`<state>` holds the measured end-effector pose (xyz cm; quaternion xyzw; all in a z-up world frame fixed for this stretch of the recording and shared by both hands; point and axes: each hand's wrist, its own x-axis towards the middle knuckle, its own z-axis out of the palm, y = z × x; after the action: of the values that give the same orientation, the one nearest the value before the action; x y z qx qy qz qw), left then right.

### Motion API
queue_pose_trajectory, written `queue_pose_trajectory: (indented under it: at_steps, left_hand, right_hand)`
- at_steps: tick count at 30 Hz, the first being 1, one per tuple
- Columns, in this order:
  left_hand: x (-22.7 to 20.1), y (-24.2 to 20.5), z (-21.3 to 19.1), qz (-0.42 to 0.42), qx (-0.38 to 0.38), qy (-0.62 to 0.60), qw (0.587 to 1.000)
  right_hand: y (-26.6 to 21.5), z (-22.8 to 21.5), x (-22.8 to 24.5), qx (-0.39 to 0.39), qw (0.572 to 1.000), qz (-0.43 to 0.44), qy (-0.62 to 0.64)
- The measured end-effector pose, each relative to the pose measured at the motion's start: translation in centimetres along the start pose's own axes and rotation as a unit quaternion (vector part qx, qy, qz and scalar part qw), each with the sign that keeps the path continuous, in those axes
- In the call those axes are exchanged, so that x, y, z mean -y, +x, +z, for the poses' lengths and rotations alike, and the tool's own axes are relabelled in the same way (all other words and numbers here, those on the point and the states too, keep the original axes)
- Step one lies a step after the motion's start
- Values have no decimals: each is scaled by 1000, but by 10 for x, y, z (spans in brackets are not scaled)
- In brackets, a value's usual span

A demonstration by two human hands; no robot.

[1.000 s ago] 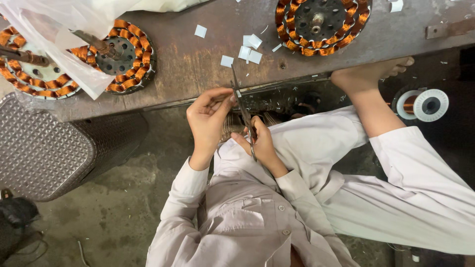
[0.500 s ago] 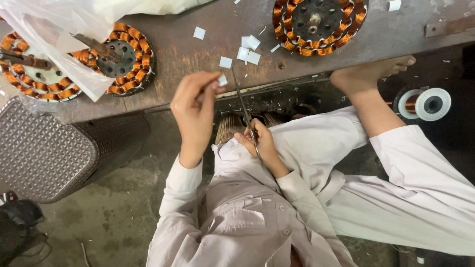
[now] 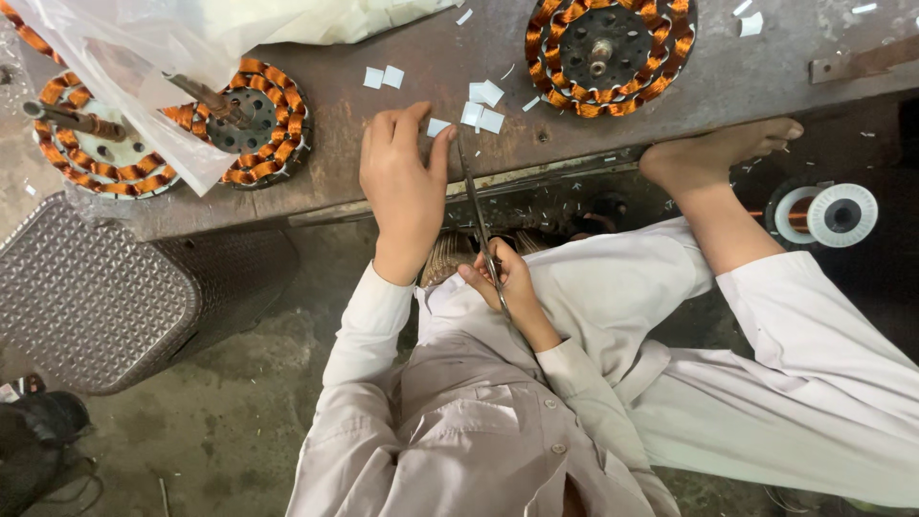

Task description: The person inserts small white rectangular pieces into the slots of a copper-wound motor stator. They use scissors to cut additional white pieces from a strip and continue inserting them into the stator slots.

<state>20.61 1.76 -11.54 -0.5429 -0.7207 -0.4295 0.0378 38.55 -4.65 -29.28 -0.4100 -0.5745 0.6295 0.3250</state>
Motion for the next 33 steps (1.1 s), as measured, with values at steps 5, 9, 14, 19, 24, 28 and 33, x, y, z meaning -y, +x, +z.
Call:
queue_pose_trajectory:
  at_steps: [5, 9, 14, 19, 24, 28, 33]
  left_hand:
    - [11, -11, -2, -71, 65, -156, 983]
    - [12, -35, -13, -160, 101, -449, 873]
    - [12, -61, -6, -273, 117, -488, 821]
    - [15, -67, 0, -285, 104, -489, 818]
    - [17, -67, 2, -279, 113, -480, 824]
    - [16, -69, 2, -271, 116, -492, 819]
    - [15, -71, 4, -274, 112, -489, 820]
  right_hand:
    - [0, -2, 9, 29, 999, -21, 22]
    - [1, -2, 17, 26, 1000, 4, -3]
    - [2, 4, 22, -7, 998, -30, -47]
    - [0, 4, 29, -28, 997, -31, -66]
    - [1, 3, 33, -33, 997, -17, -71]
    - [2, 3, 33, -28, 997, -6, -66]
    - [4, 2, 31, -15, 998, -54, -26]
